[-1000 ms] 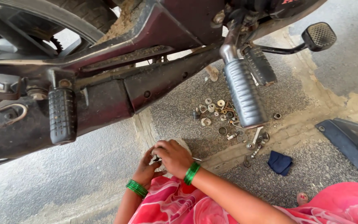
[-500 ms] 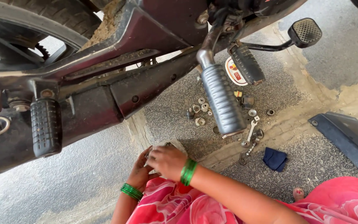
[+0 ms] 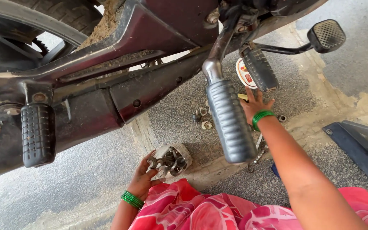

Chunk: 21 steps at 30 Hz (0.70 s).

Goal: The person sits on the floor beside a motorcycle and uses a wrench to loosen a bolt on the engine area, then sorts and handles bolts, nuts and sockets spread on the floor. They pick up a socket set, move across the workshop, and use a wrench on the axle of a bicycle front wheel.

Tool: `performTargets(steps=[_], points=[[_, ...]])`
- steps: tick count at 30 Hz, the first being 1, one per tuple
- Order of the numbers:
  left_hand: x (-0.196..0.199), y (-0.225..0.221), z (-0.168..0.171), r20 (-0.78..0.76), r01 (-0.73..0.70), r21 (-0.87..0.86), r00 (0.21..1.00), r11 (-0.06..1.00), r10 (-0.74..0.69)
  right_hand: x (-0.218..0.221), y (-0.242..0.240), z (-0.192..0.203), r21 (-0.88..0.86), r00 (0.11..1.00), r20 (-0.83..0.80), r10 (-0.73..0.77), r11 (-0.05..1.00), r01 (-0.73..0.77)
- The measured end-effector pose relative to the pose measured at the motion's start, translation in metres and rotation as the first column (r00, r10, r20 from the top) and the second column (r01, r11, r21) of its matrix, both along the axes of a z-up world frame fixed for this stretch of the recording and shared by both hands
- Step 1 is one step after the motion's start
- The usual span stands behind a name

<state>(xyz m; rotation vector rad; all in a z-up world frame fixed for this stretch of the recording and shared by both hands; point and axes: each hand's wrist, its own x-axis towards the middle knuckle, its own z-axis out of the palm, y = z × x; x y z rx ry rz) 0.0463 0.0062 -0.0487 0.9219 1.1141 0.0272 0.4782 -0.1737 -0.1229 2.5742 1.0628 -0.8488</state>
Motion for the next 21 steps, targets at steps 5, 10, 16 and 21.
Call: performTargets(steps=[5,10,16,21], points=[[-0.001,-0.002,-0.003,0.003,-0.012,0.008,1.0,1.0,0.012,-0.005,-0.01,0.004,-0.044,0.995,-0.079,0.068,0.996,-0.071],[0.003,-0.004,-0.001,-0.031,-0.021,0.006,0.999,1.0,0.021,-0.033,-0.024,0.032,0.02,0.994,-0.023,0.112,0.994,-0.111],[-0.006,-0.004,-0.011,0.004,-0.027,-0.003,1.0,1.0,0.027,-0.033,-0.066,-0.139,0.138,0.97,0.215,0.112,0.98,-0.143],[-0.008,-0.006,-0.015,-0.035,-0.023,0.024,0.999,0.999,0.024,-0.072,-0.053,-0.022,0.162,0.994,0.093,-0.053,0.986,0.037]])
